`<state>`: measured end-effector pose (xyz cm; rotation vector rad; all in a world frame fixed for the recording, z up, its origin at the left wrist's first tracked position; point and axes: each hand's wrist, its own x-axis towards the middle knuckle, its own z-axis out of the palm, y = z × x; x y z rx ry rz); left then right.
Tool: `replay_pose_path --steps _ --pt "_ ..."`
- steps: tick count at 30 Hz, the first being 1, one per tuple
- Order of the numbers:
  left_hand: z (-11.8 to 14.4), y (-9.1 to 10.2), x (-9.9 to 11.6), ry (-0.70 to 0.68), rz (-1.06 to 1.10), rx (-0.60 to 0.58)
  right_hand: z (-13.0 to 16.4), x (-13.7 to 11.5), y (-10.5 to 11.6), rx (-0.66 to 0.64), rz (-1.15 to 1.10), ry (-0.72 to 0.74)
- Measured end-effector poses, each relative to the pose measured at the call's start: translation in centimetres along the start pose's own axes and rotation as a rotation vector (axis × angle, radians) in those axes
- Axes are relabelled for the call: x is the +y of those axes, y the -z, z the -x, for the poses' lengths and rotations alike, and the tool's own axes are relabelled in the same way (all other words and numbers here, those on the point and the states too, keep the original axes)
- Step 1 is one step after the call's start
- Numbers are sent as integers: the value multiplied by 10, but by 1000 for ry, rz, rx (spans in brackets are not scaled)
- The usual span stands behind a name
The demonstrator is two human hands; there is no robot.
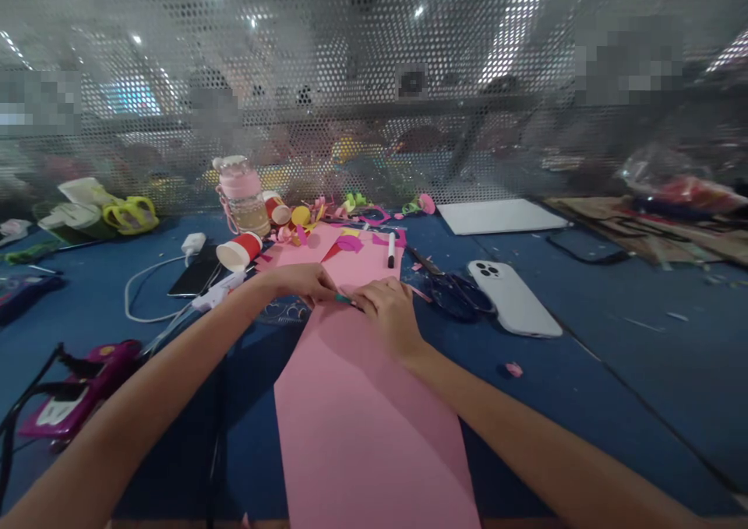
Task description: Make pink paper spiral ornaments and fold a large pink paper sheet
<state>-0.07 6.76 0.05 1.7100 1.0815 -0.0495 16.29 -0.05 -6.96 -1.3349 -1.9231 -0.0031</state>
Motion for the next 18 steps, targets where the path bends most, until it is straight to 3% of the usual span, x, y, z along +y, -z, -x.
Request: replay_pose_path --steps 5,12,18 --pt "0 -1 1 8 -14 18 1 1 -3 48 12 33" --pt "-1 -4 1 -26 -101 127 1 1 -5 68 31 56" --pt "-1 -7 5 32 -120 169 2 -1 -5 125 44 119"
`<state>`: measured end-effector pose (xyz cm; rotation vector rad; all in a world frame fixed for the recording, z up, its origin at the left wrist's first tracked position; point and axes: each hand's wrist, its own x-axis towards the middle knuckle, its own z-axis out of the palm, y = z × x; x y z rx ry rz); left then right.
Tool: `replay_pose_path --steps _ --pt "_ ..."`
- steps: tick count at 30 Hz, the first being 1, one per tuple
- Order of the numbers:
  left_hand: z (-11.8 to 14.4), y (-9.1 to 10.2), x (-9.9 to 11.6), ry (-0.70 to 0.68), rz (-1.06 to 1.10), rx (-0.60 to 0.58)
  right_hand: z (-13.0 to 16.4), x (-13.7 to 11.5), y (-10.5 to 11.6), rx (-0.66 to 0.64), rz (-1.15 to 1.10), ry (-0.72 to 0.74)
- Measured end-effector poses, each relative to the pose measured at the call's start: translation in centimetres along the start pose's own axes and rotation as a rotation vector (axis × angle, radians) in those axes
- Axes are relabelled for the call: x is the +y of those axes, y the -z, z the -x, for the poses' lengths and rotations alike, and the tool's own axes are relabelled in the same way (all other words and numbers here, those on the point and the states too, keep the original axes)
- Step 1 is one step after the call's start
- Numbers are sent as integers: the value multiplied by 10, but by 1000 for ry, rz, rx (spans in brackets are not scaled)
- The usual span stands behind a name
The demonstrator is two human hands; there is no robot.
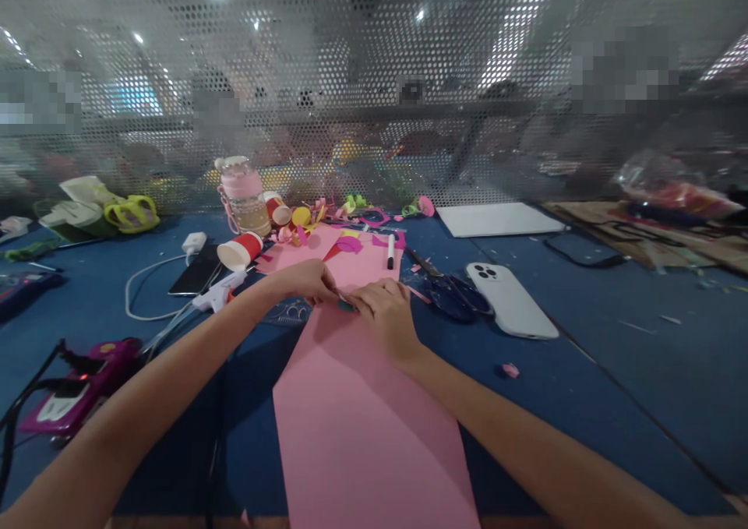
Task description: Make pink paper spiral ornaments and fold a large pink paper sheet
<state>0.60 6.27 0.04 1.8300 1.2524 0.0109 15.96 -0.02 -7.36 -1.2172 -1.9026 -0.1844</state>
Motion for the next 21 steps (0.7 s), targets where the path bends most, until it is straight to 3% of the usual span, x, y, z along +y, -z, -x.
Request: replay_pose_path --steps 21 --pt "2 1 6 83 27 -85 -1 -6 8 138 41 203"
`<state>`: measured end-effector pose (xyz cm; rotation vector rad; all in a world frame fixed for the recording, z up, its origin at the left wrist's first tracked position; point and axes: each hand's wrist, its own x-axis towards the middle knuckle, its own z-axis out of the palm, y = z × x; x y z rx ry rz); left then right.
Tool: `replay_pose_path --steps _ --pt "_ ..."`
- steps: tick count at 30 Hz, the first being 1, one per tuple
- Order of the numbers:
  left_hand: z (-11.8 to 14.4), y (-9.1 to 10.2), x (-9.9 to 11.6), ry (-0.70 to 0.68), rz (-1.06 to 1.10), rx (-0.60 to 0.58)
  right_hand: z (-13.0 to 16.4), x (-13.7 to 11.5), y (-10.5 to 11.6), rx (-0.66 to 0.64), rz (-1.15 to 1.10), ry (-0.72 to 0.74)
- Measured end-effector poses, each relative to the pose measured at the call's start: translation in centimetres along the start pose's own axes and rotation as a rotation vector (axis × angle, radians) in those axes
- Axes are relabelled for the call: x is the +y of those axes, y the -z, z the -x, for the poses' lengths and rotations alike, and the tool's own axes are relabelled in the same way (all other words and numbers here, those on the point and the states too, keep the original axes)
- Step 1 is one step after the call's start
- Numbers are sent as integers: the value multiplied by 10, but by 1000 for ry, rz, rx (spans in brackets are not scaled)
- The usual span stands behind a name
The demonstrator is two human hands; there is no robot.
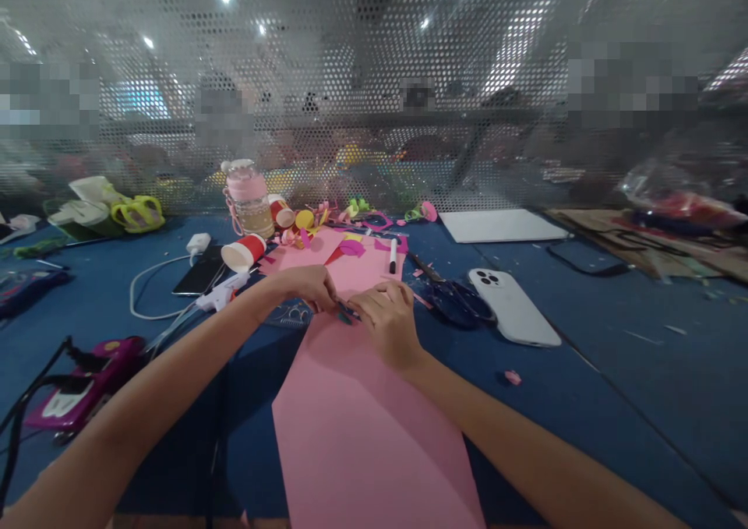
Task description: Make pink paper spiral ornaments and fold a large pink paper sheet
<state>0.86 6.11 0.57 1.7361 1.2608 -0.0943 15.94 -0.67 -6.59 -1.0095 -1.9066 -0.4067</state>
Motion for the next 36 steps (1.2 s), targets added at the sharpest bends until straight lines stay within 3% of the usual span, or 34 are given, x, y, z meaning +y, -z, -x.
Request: replay_pose_path --steps 15,36 --pt "5 -3 4 -29 -88 39 0 0 6 -33 -14 38" --pt "5 3 -2 -186 -168 -28 -3 -4 9 17 69 42"
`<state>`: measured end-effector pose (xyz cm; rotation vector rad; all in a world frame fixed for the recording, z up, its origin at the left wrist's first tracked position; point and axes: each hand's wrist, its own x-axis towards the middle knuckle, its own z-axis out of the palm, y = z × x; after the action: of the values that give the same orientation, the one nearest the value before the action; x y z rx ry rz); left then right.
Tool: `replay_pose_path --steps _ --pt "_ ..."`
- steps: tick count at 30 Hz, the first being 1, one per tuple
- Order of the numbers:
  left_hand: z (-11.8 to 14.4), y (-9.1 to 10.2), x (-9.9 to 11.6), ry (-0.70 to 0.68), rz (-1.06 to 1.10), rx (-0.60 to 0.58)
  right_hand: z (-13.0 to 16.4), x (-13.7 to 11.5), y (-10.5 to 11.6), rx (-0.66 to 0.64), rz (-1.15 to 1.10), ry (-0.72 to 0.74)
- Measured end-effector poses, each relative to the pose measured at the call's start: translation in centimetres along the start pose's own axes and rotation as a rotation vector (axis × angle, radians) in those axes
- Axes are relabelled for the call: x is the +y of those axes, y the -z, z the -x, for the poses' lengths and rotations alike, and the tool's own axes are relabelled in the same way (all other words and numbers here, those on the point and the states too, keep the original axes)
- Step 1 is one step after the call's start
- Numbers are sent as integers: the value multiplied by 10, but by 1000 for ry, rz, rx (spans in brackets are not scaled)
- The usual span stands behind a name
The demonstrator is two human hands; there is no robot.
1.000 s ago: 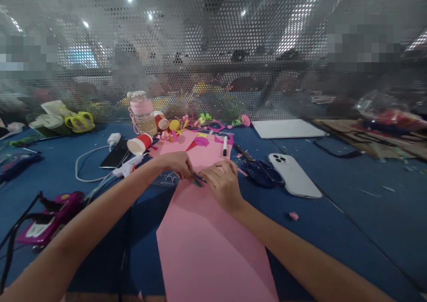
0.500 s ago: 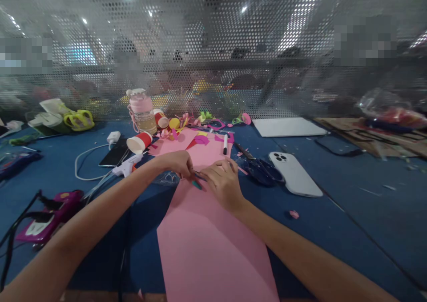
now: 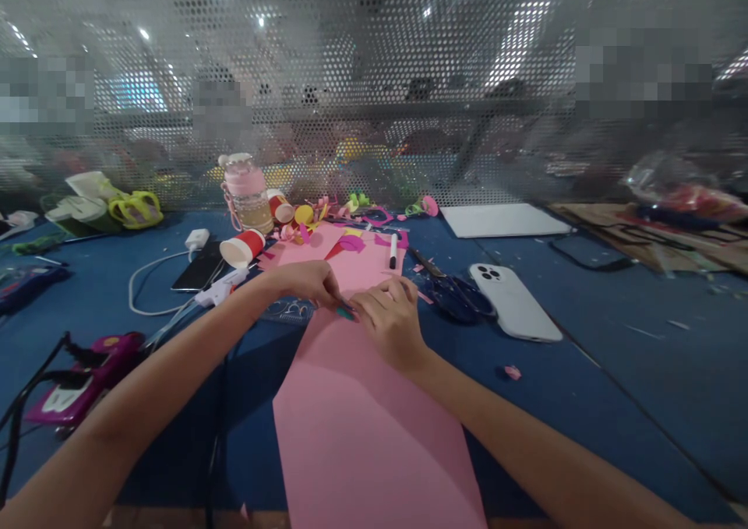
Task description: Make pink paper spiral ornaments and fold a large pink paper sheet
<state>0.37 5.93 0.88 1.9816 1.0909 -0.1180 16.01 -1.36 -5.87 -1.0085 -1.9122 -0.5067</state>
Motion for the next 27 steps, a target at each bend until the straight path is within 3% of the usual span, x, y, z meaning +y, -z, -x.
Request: replay_pose_path --steps 8,15,27 --pt "-1 0 -2 -13 29 -26 -1 -1 1 1 23 14" --pt "2 0 4 33 -77 58 0 0 1 -19 14 22" --pt "4 -2 7 66 -137 64 0 0 7 -24 -33 87"
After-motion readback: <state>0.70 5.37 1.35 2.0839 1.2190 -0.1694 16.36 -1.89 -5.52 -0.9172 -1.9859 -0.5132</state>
